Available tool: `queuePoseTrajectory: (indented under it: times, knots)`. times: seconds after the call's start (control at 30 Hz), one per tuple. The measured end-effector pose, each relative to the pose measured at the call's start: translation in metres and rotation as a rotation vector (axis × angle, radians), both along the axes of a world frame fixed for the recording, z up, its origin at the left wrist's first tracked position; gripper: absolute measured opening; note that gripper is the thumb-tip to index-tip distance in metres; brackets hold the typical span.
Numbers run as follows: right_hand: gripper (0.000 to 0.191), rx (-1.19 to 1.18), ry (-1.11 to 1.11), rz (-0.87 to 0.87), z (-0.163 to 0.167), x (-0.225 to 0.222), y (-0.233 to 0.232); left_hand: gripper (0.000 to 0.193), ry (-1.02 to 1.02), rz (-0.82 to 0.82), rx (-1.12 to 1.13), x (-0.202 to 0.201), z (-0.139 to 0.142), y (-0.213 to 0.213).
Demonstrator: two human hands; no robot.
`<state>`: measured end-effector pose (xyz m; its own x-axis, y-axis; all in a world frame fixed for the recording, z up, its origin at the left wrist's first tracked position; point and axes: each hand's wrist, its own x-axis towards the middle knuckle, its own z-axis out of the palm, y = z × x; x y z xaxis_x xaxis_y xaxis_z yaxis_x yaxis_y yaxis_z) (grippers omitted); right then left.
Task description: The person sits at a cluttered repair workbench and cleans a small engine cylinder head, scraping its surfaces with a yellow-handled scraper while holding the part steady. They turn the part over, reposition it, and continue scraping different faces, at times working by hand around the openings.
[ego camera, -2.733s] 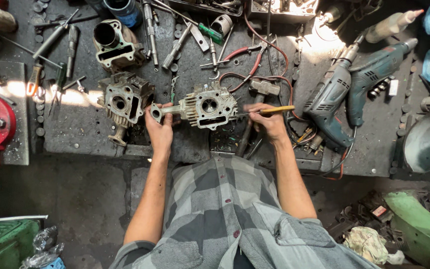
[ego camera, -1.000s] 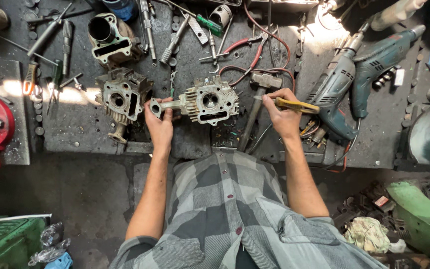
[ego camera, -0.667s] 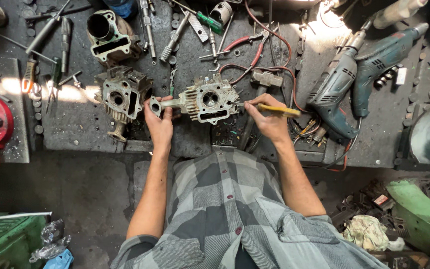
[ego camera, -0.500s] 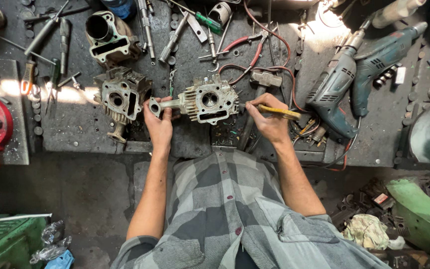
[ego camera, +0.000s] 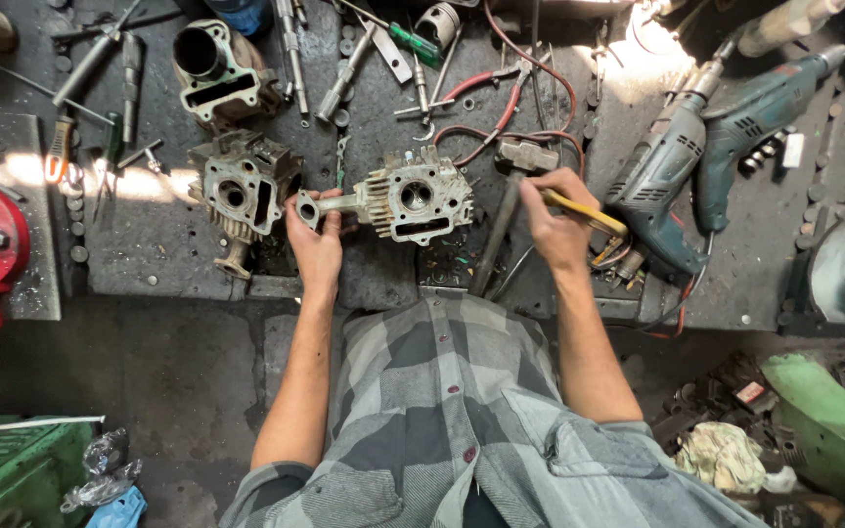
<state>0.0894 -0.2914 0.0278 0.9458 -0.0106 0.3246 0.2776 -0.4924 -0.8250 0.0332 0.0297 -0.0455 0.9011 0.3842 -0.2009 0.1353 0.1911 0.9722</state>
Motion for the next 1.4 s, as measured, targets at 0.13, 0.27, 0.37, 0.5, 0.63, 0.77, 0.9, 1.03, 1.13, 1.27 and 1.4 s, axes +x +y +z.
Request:
queuePoseTrajectory:
  times: [0.13,0.27,0.37,0.5,0.63,0.77,0.9,1.03,1.13,1.27,1.4]
  knots:
    - [0.007,0.106,0.145,0.178,-0.001,-0.009,-0.006,0.033,0.018,0.008,-0.023,-0.001,0.0,-0.001]
    - [0.008,0.138,0.201,0.19,-0.003,-0.016,0.006,0.033,0.02,0.0,-0.025,0.002,0.001,-0.001]
    - [0.009,0.127,0.175,0.175,-0.002,-0.018,0.013,0.033,0.036,0.009,-0.012,0.001,0.003,0.0]
    - [0.009,0.024,0.061,0.178,0.001,-0.017,0.015,0.032,0.03,-0.007,0.049,0.001,0.006,0.0]
    - [0.012,-0.515,-0.238,-0.018,0.0,-0.013,0.01,0.032,0.032,-0.011,0.004,0.002,0.006,0.001]
    - [0.011,-0.01,0.129,-0.07,-0.002,-0.011,-0.002,0.032,0.029,0.003,-0.01,0.002,0.002,0.001]
    - [0.009,0.112,0.164,0.117,-0.001,-0.016,-0.002,0.034,0.037,0.006,0.01,0.002,0.0,0.0]
    - [0.01,0.158,0.222,0.167,0.002,-0.02,0.014,0.034,0.031,-0.005,-0.011,0.002,0.001,0.001]
    - [0.011,0.032,0.068,0.202,0.008,-0.019,0.02,0.034,0.022,-0.007,-0.01,0.002,0.002,0.001]
    - [0.013,-0.055,0.011,0.225,0.016,-0.018,0.02,0.034,0.028,-0.01,-0.012,0.002,0.004,0.001]
    - [0.012,0.021,0.075,0.22,0.016,-0.017,0.017,0.032,0.041,-0.017,-0.002,0.003,0.006,0.001]
